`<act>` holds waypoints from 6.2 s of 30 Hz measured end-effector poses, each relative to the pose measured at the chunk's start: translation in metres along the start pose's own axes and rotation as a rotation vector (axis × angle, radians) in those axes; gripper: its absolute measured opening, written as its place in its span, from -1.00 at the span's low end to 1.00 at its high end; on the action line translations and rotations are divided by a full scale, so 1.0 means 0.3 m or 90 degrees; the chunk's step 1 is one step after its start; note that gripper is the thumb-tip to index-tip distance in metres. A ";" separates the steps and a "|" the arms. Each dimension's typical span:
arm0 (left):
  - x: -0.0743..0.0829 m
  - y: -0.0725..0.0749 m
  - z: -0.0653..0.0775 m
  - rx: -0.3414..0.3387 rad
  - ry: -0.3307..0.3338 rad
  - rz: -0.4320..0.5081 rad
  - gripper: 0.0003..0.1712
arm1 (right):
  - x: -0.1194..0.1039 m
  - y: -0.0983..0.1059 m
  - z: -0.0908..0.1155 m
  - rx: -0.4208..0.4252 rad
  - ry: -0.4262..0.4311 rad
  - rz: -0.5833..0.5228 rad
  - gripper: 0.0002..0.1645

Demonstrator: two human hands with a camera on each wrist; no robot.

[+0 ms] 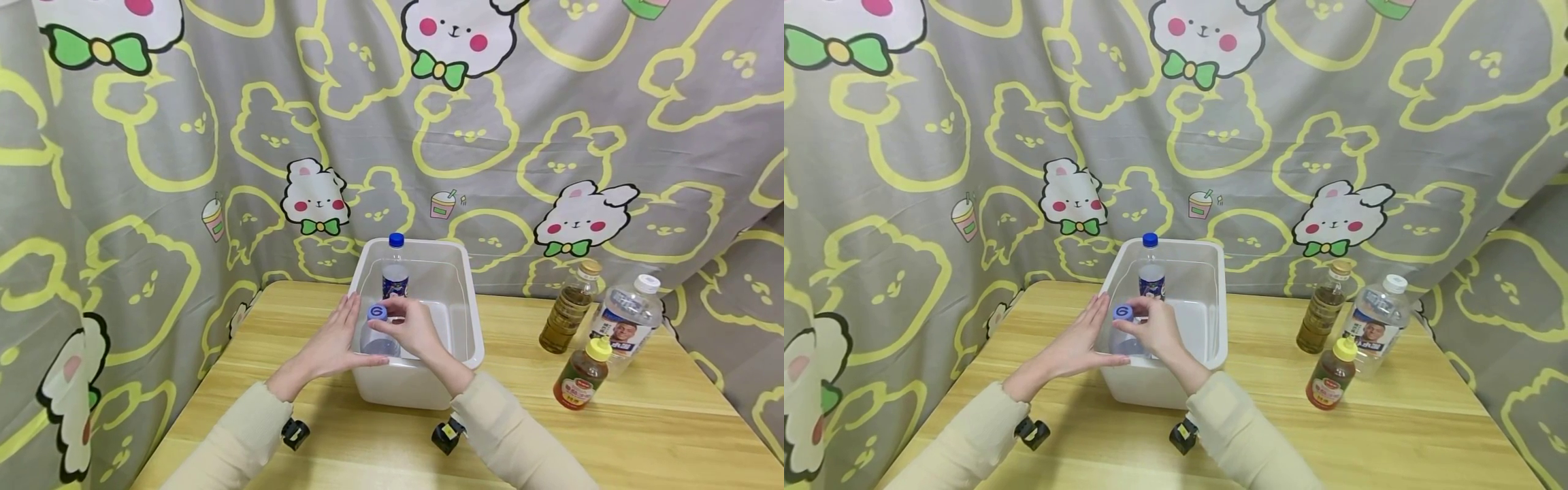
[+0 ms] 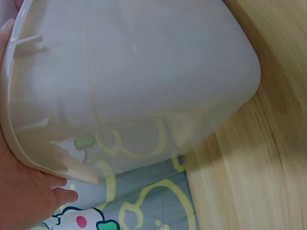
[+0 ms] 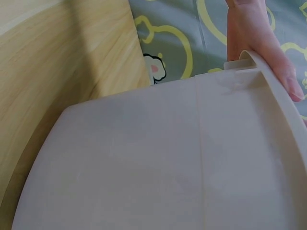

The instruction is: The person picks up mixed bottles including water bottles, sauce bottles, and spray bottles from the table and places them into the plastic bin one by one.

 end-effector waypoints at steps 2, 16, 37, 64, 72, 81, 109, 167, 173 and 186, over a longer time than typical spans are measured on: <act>-0.001 -0.001 0.000 -0.002 0.003 -0.001 0.40 | 0.003 -0.002 0.000 -0.002 -0.008 0.000 -0.62; -0.003 -0.003 0.000 0.002 0.000 -0.004 0.41 | 0.010 -0.004 0.000 0.009 -0.020 -0.007 -0.62; -0.005 -0.006 -0.002 -0.002 0.001 -0.007 0.41 | 0.011 -0.004 0.005 -0.006 -0.024 -0.001 -0.62; -0.001 -0.005 -0.006 -0.002 0.005 -0.001 0.41 | 0.007 0.013 0.024 -0.011 -0.028 0.032 -0.53; -0.006 -0.004 -0.002 0.001 0.003 -0.001 0.41 | 0.008 0.030 0.043 -0.007 -0.020 0.033 -0.49; -0.008 -0.004 0.001 0.007 0.006 0.006 0.41 | 0.003 0.086 0.080 0.009 -0.028 0.024 -0.49; -0.003 0.003 -0.003 0.006 0.005 0.005 0.43 | -0.003 0.314 0.239 0.104 -0.023 0.019 -0.61; -0.001 -0.001 -0.002 0.010 0.001 0.005 0.42 | 0.960 0.862 0.381 0.567 -0.142 -0.017 -0.49; -0.001 0.000 -0.001 0.012 -0.002 0.003 0.42 | 0.967 0.902 0.398 0.614 -0.157 0.001 -0.49; -0.001 0.000 -0.003 0.012 -0.005 0.000 0.43 | 1.017 0.946 0.415 0.638 -0.279 0.014 -0.35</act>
Point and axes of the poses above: each hand's wrist, its own z-axis away from the middle knuckle, its own y-axis out of the back of the hand, x = y × z, the point moved 5 cm from there along -z, towards the middle knuckle, and after that the axes turned 15 degrees about -y, right-handed, at the moved point
